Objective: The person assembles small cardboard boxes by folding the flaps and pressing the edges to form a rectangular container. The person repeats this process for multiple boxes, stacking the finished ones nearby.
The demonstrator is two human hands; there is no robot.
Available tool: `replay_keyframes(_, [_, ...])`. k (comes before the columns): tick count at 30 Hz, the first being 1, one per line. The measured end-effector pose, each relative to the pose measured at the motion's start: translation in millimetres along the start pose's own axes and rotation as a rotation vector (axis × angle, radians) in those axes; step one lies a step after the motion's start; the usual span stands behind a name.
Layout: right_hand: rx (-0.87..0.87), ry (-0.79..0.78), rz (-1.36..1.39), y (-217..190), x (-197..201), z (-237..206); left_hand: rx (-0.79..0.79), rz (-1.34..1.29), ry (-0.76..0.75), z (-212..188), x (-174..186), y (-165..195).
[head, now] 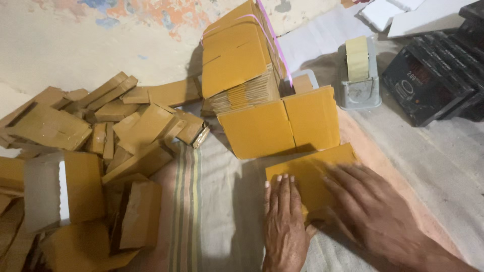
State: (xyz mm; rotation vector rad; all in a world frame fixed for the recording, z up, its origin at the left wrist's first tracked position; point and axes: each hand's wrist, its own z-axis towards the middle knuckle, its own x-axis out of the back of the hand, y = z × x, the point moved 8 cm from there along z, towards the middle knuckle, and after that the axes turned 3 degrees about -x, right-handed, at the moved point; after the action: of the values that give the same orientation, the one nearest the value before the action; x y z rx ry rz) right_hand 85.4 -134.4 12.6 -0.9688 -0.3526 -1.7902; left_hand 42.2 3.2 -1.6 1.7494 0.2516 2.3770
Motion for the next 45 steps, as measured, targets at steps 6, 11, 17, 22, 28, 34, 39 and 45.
replay_keyframes(6, [0.047,-0.260,-0.055,-18.3,-47.2,44.7,0.008,-0.035,0.001,-2.2,0.7,-8.3])
replay_keyframes(11, [-0.032,-0.341,-0.112,9.8,-36.2,39.4,0.007,-0.040,0.032,-4.3,1.9,-8.2])
replay_keyframes(17, [-0.061,-0.130,-0.271,21.3,-20.8,34.7,0.052,-0.013,0.039,-0.8,1.4,-8.2])
replay_keyframes(22, [-0.028,-0.518,-0.173,-3.1,-78.0,28.0,0.140,0.038,-0.131,-0.4,-9.1,-12.7])
replay_keyframes(28, [0.260,-0.135,-0.103,-12.1,-62.2,60.9,0.076,-0.040,-0.044,-1.9,8.0,-12.5])
replay_keyframes(34, [-0.198,-0.563,-0.211,29.6,-68.5,72.8,0.091,-0.128,-0.004,7.1,6.0,-27.5])
replay_keyframes(39, [-0.228,-0.362,-0.234,18.9,-48.1,95.9,0.137,0.066,0.064,53.9,-19.4,-34.6])
replay_keyframes(45, [-0.235,-0.627,-0.289,40.2,-65.7,82.0,0.217,-0.061,-0.051,70.4,-28.4,-38.4])
